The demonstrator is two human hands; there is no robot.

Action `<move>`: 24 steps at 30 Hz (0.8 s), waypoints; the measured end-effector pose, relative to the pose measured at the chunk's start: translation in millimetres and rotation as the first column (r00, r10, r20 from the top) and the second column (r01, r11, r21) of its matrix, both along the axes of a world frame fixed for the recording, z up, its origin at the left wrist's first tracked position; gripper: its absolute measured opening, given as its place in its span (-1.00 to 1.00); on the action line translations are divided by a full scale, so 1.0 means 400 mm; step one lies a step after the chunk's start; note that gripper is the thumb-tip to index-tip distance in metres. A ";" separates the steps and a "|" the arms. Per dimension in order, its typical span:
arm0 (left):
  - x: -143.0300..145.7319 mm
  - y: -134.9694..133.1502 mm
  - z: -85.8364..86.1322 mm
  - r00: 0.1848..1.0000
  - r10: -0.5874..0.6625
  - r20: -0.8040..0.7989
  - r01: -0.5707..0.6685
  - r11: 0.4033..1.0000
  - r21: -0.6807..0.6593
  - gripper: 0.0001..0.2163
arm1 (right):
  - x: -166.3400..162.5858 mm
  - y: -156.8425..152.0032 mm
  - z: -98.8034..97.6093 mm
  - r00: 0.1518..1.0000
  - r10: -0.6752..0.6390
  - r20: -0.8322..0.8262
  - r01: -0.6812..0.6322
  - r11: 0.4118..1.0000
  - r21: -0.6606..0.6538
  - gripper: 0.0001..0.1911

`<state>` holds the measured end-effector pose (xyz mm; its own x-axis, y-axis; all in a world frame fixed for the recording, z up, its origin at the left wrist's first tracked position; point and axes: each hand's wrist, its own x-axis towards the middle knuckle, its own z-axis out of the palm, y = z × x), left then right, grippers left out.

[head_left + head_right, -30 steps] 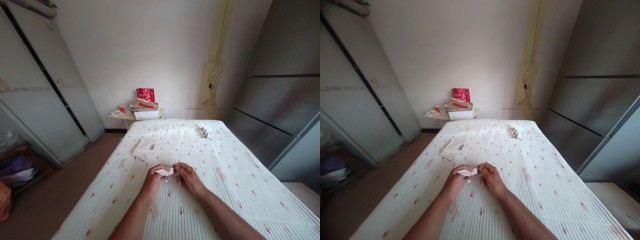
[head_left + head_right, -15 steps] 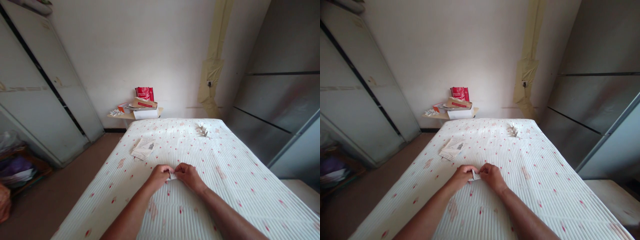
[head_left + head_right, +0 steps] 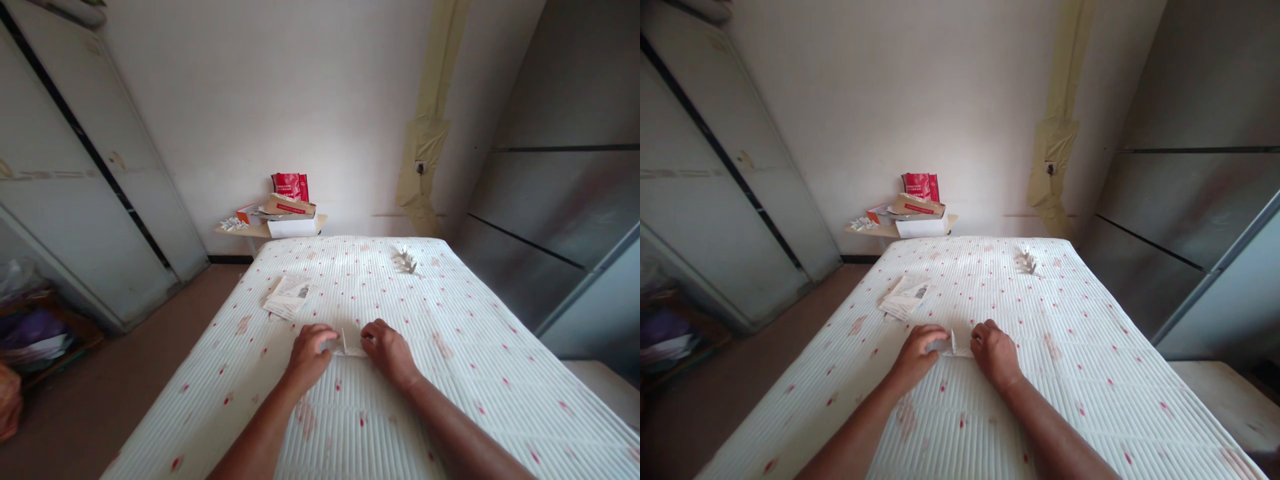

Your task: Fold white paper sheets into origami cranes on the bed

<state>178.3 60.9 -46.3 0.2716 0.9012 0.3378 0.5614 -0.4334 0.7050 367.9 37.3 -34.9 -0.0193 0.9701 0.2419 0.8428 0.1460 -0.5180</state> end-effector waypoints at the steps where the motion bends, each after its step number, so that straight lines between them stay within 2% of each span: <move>1: -0.002 -0.003 0.001 1.000 -0.008 0.014 0.009 1.000 -0.011 -0.59 | 0.004 0.002 0.002 0.999 -0.002 -0.033 0.002 1.000 0.018 -0.84; 4: 0.001 -0.013 0.011 0.999 -0.032 0.020 0.033 0.998 -0.058 -0.56 | 0.009 0.005 0.004 0.994 0.017 -0.112 -0.011 0.999 0.051 -0.83; 7: 0.011 -0.019 0.021 0.999 -0.052 -0.005 0.051 0.995 -0.086 -0.62 | 0.004 0.004 0.000 0.984 0.089 -0.157 -0.087 0.996 0.024 -0.81; 11: 0.013 -0.017 0.017 0.996 -0.083 -0.020 0.083 0.996 -0.023 -0.73 | -0.004 -0.004 -0.007 0.969 0.190 -0.159 -0.192 0.981 0.003 -0.77; 16: 0.011 -0.024 -0.001 0.994 -0.065 -0.085 0.067 0.998 0.021 -0.84 | -0.010 -0.017 -0.009 0.944 0.308 -0.120 -0.309 0.951 0.008 -0.75; 20: 0.017 -0.039 -0.006 0.978 -0.077 -0.192 0.089 0.995 0.053 -0.82 | -0.013 -0.018 -0.006 0.952 0.295 -0.088 -0.296 0.955 -0.010 -0.76; 24: 0.013 -0.036 -0.003 0.985 -0.016 -0.173 0.028 0.998 0.064 -0.81 | -0.008 -0.015 0.001 0.950 0.267 -0.161 -0.275 0.961 -0.027 -0.81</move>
<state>183.4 46.3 -47.6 0.3504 0.8716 0.3430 0.6616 -0.4895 0.5681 364.7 31.3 -34.4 -0.2494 0.9440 0.2159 0.6840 0.3295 -0.6508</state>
